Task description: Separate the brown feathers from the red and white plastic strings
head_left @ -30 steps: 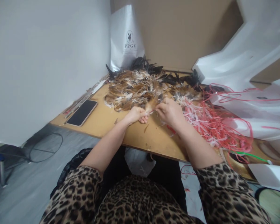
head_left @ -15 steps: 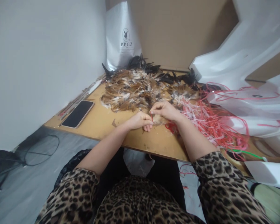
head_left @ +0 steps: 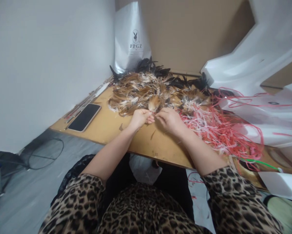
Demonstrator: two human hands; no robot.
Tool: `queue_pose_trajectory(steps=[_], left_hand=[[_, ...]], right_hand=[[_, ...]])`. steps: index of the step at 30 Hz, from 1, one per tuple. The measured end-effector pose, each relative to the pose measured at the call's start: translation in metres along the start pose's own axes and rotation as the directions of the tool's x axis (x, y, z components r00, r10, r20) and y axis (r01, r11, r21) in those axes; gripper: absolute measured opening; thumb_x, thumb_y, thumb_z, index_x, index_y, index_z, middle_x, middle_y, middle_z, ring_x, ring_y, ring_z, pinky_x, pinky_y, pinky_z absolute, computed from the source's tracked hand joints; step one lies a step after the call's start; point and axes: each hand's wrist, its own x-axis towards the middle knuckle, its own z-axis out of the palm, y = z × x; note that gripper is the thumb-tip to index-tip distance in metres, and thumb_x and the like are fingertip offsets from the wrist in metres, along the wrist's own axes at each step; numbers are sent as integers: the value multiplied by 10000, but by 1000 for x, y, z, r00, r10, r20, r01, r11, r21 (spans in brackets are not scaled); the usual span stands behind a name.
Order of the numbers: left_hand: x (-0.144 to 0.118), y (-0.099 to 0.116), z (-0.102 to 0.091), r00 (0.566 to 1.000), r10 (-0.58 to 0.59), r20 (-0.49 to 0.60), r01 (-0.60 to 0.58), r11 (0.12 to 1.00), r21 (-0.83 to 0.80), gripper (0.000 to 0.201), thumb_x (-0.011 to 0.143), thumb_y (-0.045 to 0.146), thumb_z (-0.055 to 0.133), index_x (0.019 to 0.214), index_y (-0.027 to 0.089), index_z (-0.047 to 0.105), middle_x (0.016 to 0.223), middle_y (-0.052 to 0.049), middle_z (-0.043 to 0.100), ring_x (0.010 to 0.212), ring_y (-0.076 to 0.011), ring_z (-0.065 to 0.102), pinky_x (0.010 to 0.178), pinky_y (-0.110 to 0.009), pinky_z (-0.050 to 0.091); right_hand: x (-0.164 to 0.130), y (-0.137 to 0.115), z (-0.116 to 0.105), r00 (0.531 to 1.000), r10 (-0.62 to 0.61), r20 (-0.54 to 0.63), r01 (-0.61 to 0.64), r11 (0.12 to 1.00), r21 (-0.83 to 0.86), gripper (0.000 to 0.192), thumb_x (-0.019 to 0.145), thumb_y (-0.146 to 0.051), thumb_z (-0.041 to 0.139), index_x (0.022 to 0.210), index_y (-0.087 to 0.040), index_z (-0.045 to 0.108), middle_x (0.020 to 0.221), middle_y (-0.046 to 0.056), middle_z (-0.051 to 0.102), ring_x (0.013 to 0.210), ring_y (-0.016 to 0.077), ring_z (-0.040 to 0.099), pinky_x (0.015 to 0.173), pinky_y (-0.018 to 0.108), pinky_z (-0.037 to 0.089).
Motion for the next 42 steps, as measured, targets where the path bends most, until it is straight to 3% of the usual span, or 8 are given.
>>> queue_pose_trajectory(steps=[5,11,16,20,24,29,38,42], left_hand=[[-2,-9,0,979,-3,203,-69,935,348,190,786,59,483,612,84,556,426,4,547,373,-65,530,416,-152,424],[-15,-8,2,861,32,507,-226,918,327,196,791,183,528,636,82,593,483,-31,591,426,-77,564,443,-163,441],[-18,4,3,893,63,446,-172,963,207,233,758,268,599,626,76,605,488,-43,595,426,-89,564,438,-175,433],[-13,5,2,955,82,286,-103,993,60,241,716,301,657,638,77,612,504,-31,593,429,-74,554,433,-163,415],[-6,1,-1,990,16,141,-4,996,-88,196,696,261,687,733,77,630,593,-24,623,449,-51,549,426,-147,392],[-2,-2,-3,993,-46,108,65,981,-184,172,712,217,678,782,68,629,607,-23,625,459,-39,544,445,-141,395],[-1,-3,-3,994,-70,81,83,981,-173,122,725,180,660,739,68,615,566,-17,610,441,-38,543,429,-129,391],[-2,-2,-2,995,-77,61,80,995,-52,120,746,175,632,684,76,600,538,-13,598,422,-47,539,427,-144,408]], right_hand=[[2,-20,-6,991,-107,81,119,978,-170,264,871,-266,431,749,-149,633,811,102,580,797,199,469,717,336,327],[4,14,-10,997,55,59,-75,913,402,179,777,-276,546,667,-149,608,754,47,570,737,144,507,701,279,383],[-1,36,-1,953,224,203,-300,631,715,242,691,-387,616,668,-147,606,656,13,591,623,126,511,614,257,398],[0,31,10,924,334,187,-358,581,731,278,672,-420,630,657,-145,588,606,-8,567,550,99,455,572,244,373],[2,18,15,938,332,97,-314,701,641,225,741,-372,576,717,-149,599,643,-1,581,577,105,472,592,244,372],[3,3,13,980,186,-68,-144,905,401,147,795,-223,502,691,-161,586,689,18,590,657,124,512,663,253,378],[1,-3,12,994,98,-55,-81,965,249,159,821,-180,465,685,-163,544,687,24,551,662,132,486,655,251,352],[1,-8,9,999,35,-10,-35,999,2,217,865,-241,434,730,-157,580,734,57,569,711,157,469,681,287,310]])
